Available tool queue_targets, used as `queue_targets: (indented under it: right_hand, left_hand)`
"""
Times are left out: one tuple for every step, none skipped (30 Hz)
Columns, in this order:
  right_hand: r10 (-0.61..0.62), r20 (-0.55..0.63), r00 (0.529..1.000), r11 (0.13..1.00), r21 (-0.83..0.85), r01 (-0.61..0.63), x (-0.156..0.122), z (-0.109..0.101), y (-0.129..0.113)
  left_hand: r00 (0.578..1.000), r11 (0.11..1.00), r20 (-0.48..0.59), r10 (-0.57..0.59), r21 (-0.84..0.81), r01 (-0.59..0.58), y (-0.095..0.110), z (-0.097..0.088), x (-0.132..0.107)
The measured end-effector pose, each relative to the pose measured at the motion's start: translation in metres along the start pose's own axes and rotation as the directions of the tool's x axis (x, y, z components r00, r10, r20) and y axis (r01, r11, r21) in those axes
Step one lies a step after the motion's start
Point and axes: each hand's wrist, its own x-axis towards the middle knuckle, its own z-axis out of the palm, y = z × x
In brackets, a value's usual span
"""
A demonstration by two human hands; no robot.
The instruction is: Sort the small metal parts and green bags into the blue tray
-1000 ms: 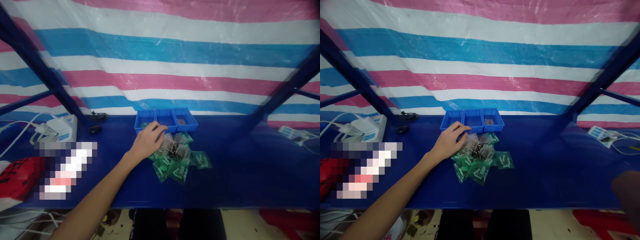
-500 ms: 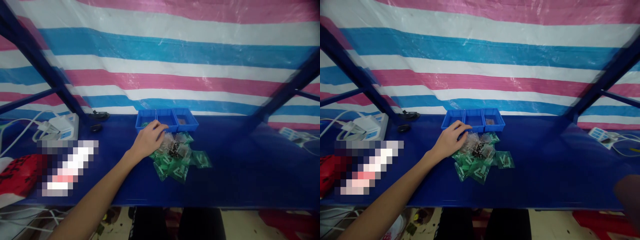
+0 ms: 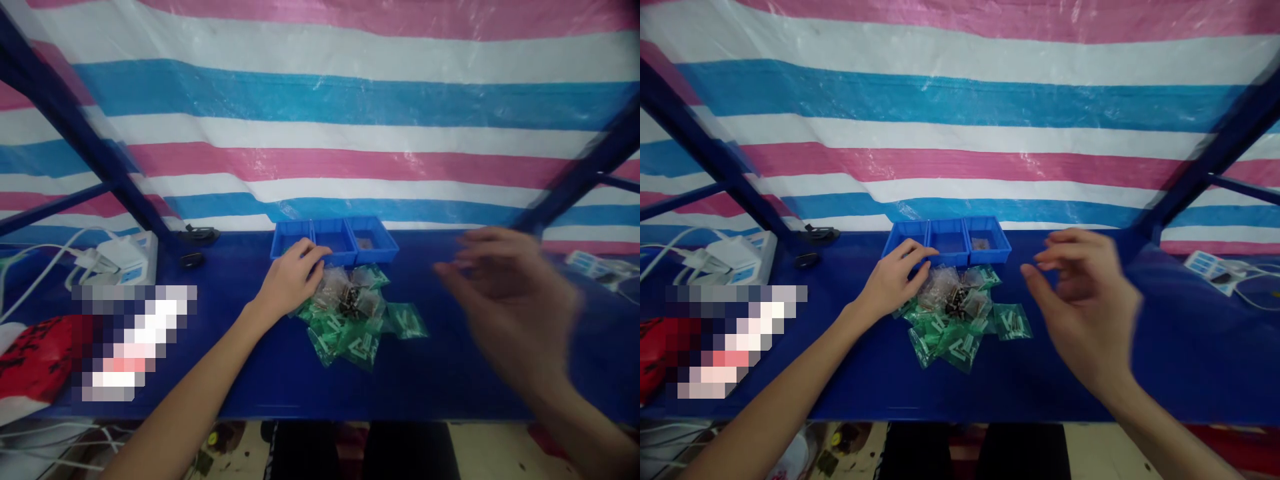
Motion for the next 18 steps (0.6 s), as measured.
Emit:
queue_targets:
  right_hand:
    - [0.005, 0.048, 0.999, 1.000, 0.021, -0.006, 0.003, 0.009, 0.006]
    - [0.001, 0.125, 0.992, 0.999, 0.051, -0.008, 0.007, 0.020, 0.013]
    - [-0.016, 0.221, 0.975, 0.996, 0.089, -0.004, 0.011, 0.031, 0.021]
    - [-0.047, 0.315, 0.948, 0.992, 0.126, 0.007, 0.015, 0.041, 0.029]
    - [-0.077, 0.384, 0.920, 0.989, 0.149, 0.021, 0.018, 0.050, 0.037]
    - [-0.105, 0.405, 0.908, 0.987, 0.153, 0.046, 0.020, 0.057, 0.043]
    - [-0.130, 0.404, 0.905, 0.988, 0.134, 0.082, 0.020, 0.062, 0.048]
    - [-0.153, 0.387, 0.909, 0.987, 0.100, 0.124, 0.020, 0.064, 0.052]
    - [-0.166, 0.369, 0.914, 0.986, 0.056, 0.156, 0.018, 0.065, 0.056]
    - [-0.164, 0.358, 0.919, 0.985, 0.004, 0.174, 0.016, 0.064, 0.060]
    - [-0.149, 0.364, 0.920, 0.983, -0.048, 0.178, 0.014, 0.062, 0.064]
    - [-0.117, 0.389, 0.914, 0.980, -0.101, 0.169, 0.011, 0.061, 0.069]
    - [-0.076, 0.429, 0.900, 0.975, -0.156, 0.157, 0.009, 0.060, 0.074]
    - [-0.035, 0.479, 0.877, 0.966, -0.210, 0.153, 0.008, 0.061, 0.080]
    - [0.006, 0.525, 0.851, 0.953, -0.261, 0.155, 0.006, 0.062, 0.086]
    - [0.044, 0.565, 0.824, 0.940, -0.302, 0.157, 0.005, 0.063, 0.091]
    - [0.077, 0.596, 0.799, 0.928, -0.336, 0.161, 0.005, 0.065, 0.096]
    - [0.105, 0.616, 0.781, 0.917, -0.363, 0.164, 0.004, 0.067, 0.099]
  left_hand:
    - [1.000, 1.000, 0.019, 0.005, -0.001, -0.005, 0.001, 0.001, -0.001]
    - [0.999, 1.000, 0.045, 0.017, 0.000, -0.017, 0.003, 0.003, -0.001]
    - [0.996, 0.999, 0.077, 0.036, 0.000, -0.037, 0.005, 0.005, -0.002]
    - [0.993, 0.998, 0.106, 0.059, 0.002, -0.059, 0.007, 0.008, -0.003]
    - [0.989, 0.997, 0.129, 0.078, 0.001, -0.079, 0.009, 0.010, -0.004]
    - [0.985, 0.996, 0.144, 0.094, -0.002, -0.094, 0.011, 0.012, -0.004]
    - [0.982, 0.994, 0.155, 0.105, -0.006, -0.106, 0.013, 0.014, -0.005]
    - [0.980, 0.993, 0.164, 0.114, -0.013, -0.114, 0.014, 0.016, -0.005]
    - [0.977, 0.993, 0.173, 0.122, -0.018, -0.120, 0.015, 0.017, -0.005]
    - [0.975, 0.992, 0.181, 0.127, -0.022, -0.126, 0.015, 0.018, -0.006]
    - [0.973, 0.991, 0.188, 0.132, -0.023, -0.131, 0.015, 0.019, -0.006]
    - [0.972, 0.991, 0.192, 0.137, -0.021, -0.136, 0.014, 0.019, -0.006]
    - [0.971, 0.990, 0.194, 0.142, -0.016, -0.142, 0.014, 0.020, -0.006]
    - [0.970, 0.989, 0.194, 0.148, -0.010, -0.149, 0.013, 0.020, -0.006]
    - [0.969, 0.987, 0.191, 0.156, -0.003, -0.159, 0.013, 0.019, -0.006]
    - [0.969, 0.986, 0.187, 0.164, 0.004, -0.168, 0.012, 0.019, -0.007]
    - [0.968, 0.984, 0.183, 0.171, 0.012, -0.177, 0.012, 0.019, -0.007]
    - [0.968, 0.983, 0.179, 0.177, 0.020, -0.183, 0.012, 0.019, -0.007]
